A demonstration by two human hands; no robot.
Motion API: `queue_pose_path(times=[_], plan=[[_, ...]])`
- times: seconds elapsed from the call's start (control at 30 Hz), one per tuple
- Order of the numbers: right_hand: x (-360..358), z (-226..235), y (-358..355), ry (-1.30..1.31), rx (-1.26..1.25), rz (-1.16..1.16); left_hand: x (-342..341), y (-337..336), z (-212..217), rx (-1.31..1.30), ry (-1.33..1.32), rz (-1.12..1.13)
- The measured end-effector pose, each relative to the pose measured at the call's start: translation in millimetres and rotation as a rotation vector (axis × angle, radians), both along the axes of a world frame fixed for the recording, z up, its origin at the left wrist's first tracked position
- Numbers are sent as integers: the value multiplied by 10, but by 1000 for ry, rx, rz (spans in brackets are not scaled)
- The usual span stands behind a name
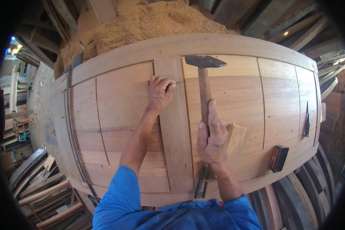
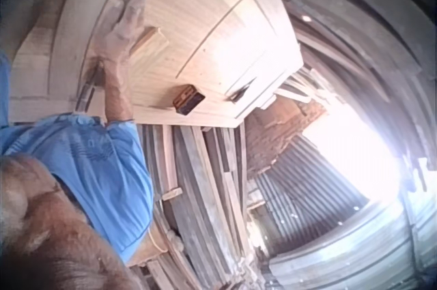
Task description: The person hammers nails into a wooden door frame using a hammer and a metal clamp. They secure the wooden planks together, periodically adjusting the clamp to maintain tension on the wood pieces during the assembly process.
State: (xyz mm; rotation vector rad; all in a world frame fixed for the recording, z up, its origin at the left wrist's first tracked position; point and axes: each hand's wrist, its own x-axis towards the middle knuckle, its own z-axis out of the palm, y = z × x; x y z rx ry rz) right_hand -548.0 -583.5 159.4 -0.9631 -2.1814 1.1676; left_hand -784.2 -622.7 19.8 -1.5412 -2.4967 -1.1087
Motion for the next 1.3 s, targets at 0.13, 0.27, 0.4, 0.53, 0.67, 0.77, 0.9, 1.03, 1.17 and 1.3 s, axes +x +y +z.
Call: queue_pose_path(times=[0.13, 0.27, 0.4, 0.53, 0.67, 0.77, 0.9, 1.03, 1.17, 1.3], plan=[[-36, -84, 75, 9, 106, 30, -14, 2, -2, -13, 17, -13], [-52, -188, 71, -155, 41, 57, -22, 21, -14, 9, 38, -33], [-142, -351, 124, -596, 31, 151, -14, 28, -1, -40, 30, -31], [-133, -98, 115, -352, 27, 83, -45, -2, -48, 23, 22, -39], [-1, -369, -54, 18, 207, -23, -14, 37, 60, -42, 3, -45], [-72, -272, 65, -428, -3, 122, -39, 23, -42, -23, 30, -34], [-132, 18, 86, -212, -22, 69, -39, 10, -79, 3, 40, -29], [-21, 63, -59, 169, 55, -31, -28, 16, -12, -11, 7, -43], [-44, -316, -52, -164, 144, 21, -12, 50, 40, -53, 6, -33], [-187, -101, 76, -461, -137, 101, -125, 117, 0, 20, 49, -25]])
